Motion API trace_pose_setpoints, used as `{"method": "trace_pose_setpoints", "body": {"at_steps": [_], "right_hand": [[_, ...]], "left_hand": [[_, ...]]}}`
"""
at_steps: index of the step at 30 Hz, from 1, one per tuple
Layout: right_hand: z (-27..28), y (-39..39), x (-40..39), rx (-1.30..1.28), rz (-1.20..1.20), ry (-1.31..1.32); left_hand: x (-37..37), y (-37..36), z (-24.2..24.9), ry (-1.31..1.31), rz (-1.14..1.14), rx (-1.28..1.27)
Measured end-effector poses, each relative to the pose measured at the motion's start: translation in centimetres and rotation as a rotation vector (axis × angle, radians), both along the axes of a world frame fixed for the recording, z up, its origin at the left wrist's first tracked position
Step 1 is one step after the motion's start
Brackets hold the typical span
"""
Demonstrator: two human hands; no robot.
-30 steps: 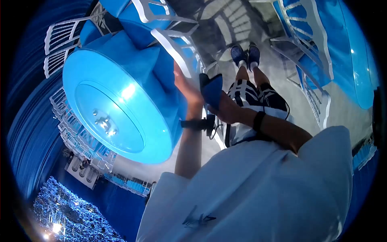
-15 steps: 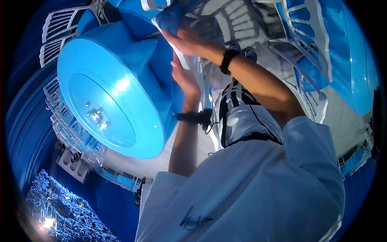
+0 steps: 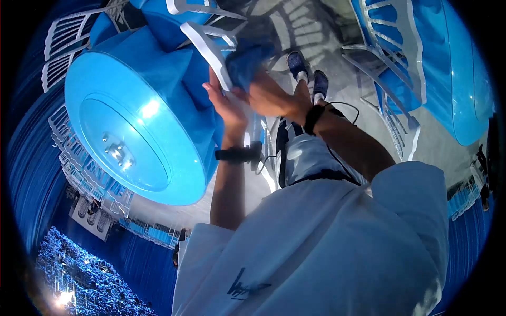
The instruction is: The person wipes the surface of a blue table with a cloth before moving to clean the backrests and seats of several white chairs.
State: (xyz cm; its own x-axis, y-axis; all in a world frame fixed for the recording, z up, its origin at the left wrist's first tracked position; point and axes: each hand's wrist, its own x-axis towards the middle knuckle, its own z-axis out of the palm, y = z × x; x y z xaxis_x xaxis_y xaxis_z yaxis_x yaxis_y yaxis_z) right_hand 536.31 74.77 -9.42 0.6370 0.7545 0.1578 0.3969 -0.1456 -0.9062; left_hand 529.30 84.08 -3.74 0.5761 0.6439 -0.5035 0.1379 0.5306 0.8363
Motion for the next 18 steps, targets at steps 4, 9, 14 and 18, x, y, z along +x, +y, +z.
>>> {"method": "trace_pose_setpoints", "body": {"at_steps": [4, 9, 14, 18], "right_hand": [[-1.5, -5.8, -6.5, -0.217, 0.292, 0.136], [0.6, -9.7, -9.3, -0.367, 0.774, 0.152], [0.1, -9.2, -11.8, -0.383, 0.792, 0.399], [-3.3, -7.5, -12.0, -0.615, 0.654, 0.639]], "left_hand": [[0.1, 0.0, 0.0, 0.010, -0.108, 0.111], [0.0, 0.0, -0.2, 0.062, -0.129, 0.156], [0.0, 0.1, -0.3, 0.049, -0.125, 0.158], [0.3, 0.1, -0.3, 0.041, -0.120, 0.173]]}}
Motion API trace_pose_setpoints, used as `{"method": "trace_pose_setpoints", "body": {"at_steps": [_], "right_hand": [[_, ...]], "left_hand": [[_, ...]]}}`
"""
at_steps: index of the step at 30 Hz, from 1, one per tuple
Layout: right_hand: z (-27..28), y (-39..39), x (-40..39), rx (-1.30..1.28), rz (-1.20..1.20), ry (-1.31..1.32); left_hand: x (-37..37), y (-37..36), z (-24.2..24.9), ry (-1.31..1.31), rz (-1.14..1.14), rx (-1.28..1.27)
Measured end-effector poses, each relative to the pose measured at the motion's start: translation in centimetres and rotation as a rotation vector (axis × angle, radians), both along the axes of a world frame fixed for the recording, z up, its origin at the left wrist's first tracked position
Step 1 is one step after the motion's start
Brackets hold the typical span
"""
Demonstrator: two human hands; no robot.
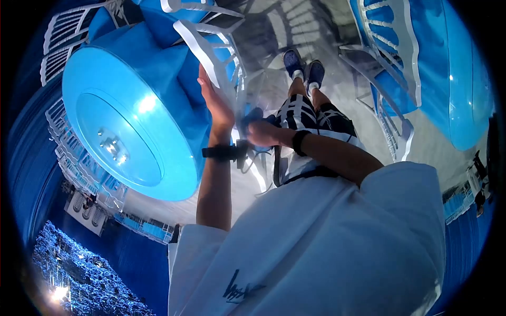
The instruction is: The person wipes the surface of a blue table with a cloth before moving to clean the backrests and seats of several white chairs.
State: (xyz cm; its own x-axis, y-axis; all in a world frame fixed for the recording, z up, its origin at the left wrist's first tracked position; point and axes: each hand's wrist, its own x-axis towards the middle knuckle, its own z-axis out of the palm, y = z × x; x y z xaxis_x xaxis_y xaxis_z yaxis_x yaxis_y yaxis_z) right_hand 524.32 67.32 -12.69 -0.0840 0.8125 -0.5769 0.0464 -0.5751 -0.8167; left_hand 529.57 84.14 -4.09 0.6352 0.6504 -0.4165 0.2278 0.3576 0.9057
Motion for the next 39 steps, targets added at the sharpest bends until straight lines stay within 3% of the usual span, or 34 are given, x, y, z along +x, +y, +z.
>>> {"method": "trace_pose_setpoints", "body": {"at_steps": [2, 4, 9, 13, 16, 22, 25, 28, 29, 32, 33, 35, 37, 39], "right_hand": [[-1.7, 1.1, -0.3, -0.110, -0.082, -0.104], [-5.9, 1.5, -2.1, 0.203, -0.315, -0.356], [1.9, 6.4, 7.0, 0.130, -0.736, 0.048], [-2.9, 7.7, 6.6, -0.036, -0.530, 0.027], [-5.8, 7.2, 5.2, -0.057, -0.425, 0.001], [-1.8, 5.4, 3.8, 0.152, -0.744, 0.324], [-2.0, 4.1, 3.4, 0.097, -0.853, 0.769], [-2.2, 5.3, 3.7, 0.098, -0.928, 0.678], [-2.1, 5.8, 5.0, 0.013, -0.807, 0.703], [-2.6, 6.3, 6.5, -0.084, -0.742, 0.638], [-3.7, 6.6, 6.4, -0.084, -0.735, 0.589], [-10.7, 7.0, 2.8, 0.031, -0.833, 0.750], [-7.1, 7.7, 5.0, -0.081, -0.838, 0.653], [-4.5, 7.4, 6.0, -0.004, -0.895, 0.711]], "left_hand": [[0.0, 0.1, 0.1, -0.020, -0.025, 0.001], [-0.2, 0.2, -0.5, -0.016, -0.014, 0.021], [-0.5, 0.2, -0.6, -0.008, -0.035, 0.013], [-0.4, 0.0, -0.8, 0.002, 0.019, 0.008], [-1.1, 0.3, -2.2, 0.038, 0.024, 0.142], [-1.0, -0.3, -1.9, 0.129, 0.046, 0.208], [-0.8, -0.1, -1.9, 0.132, 0.045, 0.226], [-1.0, 0.1, -2.5, 0.087, 0.043, 0.209], [-1.0, 0.0, -2.1, 0.105, 0.043, 0.218], [-0.7, -0.2, -1.4, 0.128, 0.045, 0.241], [-0.7, -0.4, -1.2, 0.120, 0.048, 0.245], [-0.7, -0.4, -1.5, 0.154, 0.049, 0.288], [-0.9, -0.1, -1.4, 0.221, 0.007, 0.349], [-0.9, -0.1, -1.4, 0.263, -0.006, 0.382]]}}
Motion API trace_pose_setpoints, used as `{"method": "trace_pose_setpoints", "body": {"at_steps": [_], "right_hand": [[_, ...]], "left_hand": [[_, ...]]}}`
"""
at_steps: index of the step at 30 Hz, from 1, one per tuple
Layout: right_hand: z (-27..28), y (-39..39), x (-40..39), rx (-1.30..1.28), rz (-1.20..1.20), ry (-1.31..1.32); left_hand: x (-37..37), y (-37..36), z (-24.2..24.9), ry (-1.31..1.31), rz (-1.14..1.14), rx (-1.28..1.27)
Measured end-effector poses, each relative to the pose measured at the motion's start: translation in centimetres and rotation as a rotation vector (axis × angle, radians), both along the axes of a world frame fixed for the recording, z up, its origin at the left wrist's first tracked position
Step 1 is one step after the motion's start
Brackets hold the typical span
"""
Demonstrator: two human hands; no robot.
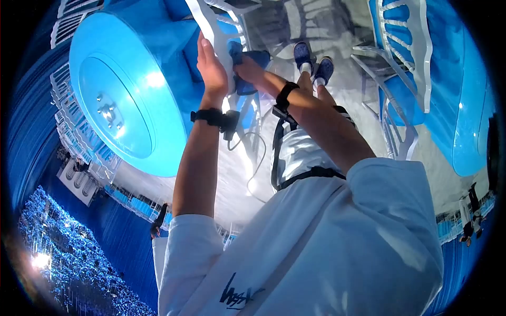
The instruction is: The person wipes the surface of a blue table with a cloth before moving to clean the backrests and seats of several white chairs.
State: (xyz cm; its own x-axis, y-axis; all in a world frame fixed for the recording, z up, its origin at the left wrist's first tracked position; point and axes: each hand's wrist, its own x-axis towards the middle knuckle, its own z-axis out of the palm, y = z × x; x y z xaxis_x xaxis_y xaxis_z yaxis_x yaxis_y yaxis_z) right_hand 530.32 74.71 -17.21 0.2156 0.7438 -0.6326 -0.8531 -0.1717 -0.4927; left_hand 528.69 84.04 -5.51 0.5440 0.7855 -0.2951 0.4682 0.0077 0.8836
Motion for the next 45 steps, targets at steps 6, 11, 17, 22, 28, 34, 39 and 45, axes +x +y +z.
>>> {"method": "trace_pose_setpoints", "body": {"at_steps": [6, 11, 17, 22, 28, 34, 39, 45], "right_hand": [[2.2, -2.0, 1.6, 0.060, 0.096, 0.072], [0.9, -3.3, 0.5, 0.071, -0.042, 0.254], [3.7, -7.8, 2.6, 0.165, -0.126, 0.074], [-3.8, -12.2, 1.4, -0.132, -0.003, -0.176], [-1.8, -11.2, -0.6, -0.054, -0.027, -0.101], [-9.3, -3.5, -0.3, -0.029, -0.340, -0.045], [-7.2, 1.9, 2.7, 0.061, 0.028, -0.439], [-13.0, 5.6, 1.5, -0.079, 0.539, -1.084]], "left_hand": [[-0.3, 0.6, -1.1, -0.020, 0.023, -0.065], [0.2, 0.2, -0.3, -0.028, 0.008, -0.013], [0.3, -0.1, -0.7, 0.054, 0.060, 0.020], [0.2, -0.2, -0.2, 0.040, 0.032, -0.044], [0.0, 0.1, -1.0, 0.055, 0.064, -0.012], [1.1, -0.2, -1.1, -0.010, 0.080, 0.071], [1.0, -0.1, -1.6, -0.009, 0.025, 0.090], [1.3, -0.7, -1.5, 0.069, 0.083, 0.174]]}}
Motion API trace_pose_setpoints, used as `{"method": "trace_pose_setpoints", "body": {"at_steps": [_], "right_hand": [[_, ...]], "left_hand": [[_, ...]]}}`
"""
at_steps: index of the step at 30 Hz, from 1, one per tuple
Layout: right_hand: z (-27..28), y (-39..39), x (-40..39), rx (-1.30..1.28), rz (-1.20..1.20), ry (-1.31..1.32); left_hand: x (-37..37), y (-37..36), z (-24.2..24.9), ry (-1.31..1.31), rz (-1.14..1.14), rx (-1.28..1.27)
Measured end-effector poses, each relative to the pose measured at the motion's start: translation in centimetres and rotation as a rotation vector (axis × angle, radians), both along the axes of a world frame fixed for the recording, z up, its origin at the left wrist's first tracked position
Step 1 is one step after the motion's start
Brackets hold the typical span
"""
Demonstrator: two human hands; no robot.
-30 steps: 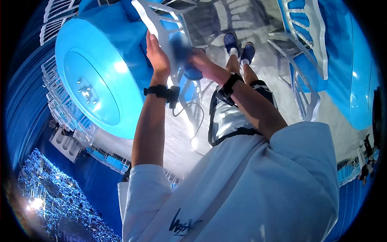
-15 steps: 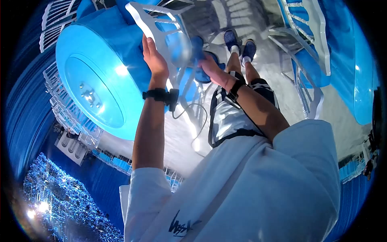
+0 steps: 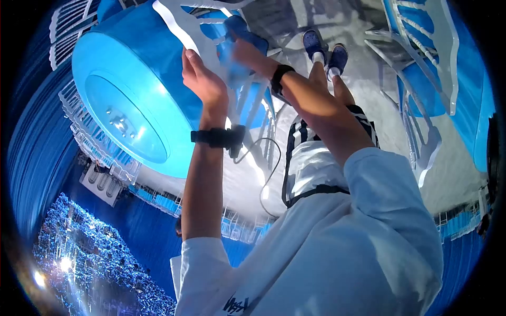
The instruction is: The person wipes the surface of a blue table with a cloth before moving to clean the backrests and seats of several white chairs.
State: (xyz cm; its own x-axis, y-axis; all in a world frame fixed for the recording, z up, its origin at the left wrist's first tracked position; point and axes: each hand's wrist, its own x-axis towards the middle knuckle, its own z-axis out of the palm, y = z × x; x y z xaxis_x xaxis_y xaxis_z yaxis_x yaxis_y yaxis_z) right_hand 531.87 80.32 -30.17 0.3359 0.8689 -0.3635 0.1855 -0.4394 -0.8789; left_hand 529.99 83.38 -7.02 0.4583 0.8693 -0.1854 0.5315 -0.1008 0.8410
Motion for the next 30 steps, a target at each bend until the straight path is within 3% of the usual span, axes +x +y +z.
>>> {"method": "trace_pose_setpoints", "body": {"at_steps": [2, 4, 5, 10, 11, 14, 19, 24, 26, 27, 30], "right_hand": [[-1.0, 0.0, 1.3, -0.007, 0.204, -0.190], [-1.0, 0.4, 1.4, -0.026, 0.087, -0.130], [-0.6, 0.5, 1.0, -0.044, -0.133, 0.028], [2.2, -1.8, 1.5, -0.048, -0.292, 0.283], [5.2, -3.2, 3.1, 0.027, -0.288, 0.536], [5.6, -3.5, 1.6, 0.022, -0.381, 0.562], [0.0, -1.2, 1.0, 0.006, -0.291, 0.299], [3.2, -2.8, 3.2, 0.063, -0.163, 0.097], [3.1, -4.6, 2.9, 0.098, -0.314, 0.431], [2.7, -5.8, 2.6, 0.153, -0.232, 0.516], [5.7, -10.4, 1.1, 0.170, -0.324, 0.667]], "left_hand": [[0.1, 0.2, -0.2, 0.020, 0.014, 0.021], [0.0, 0.2, -0.2, 0.015, 0.012, 0.024], [0.0, 0.1, -0.1, 0.024, 0.017, 0.031], [0.4, 0.0, 0.1, 0.005, -0.008, 0.056], [0.5, 0.0, -0.1, 0.000, 0.005, 0.061], [0.4, -0.3, -0.3, -0.001, 0.031, 0.067], [0.7, -0.4, 0.3, 0.059, 0.029, 0.121], [0.5, -0.1, 0.2, 0.026, 0.005, 0.091], [0.5, -0.3, 0.4, 0.033, 0.011, 0.065], [0.6, -0.4, 0.4, 0.033, 0.023, 0.052], [0.6, -0.4, 0.6, 0.038, 0.018, 0.054]]}}
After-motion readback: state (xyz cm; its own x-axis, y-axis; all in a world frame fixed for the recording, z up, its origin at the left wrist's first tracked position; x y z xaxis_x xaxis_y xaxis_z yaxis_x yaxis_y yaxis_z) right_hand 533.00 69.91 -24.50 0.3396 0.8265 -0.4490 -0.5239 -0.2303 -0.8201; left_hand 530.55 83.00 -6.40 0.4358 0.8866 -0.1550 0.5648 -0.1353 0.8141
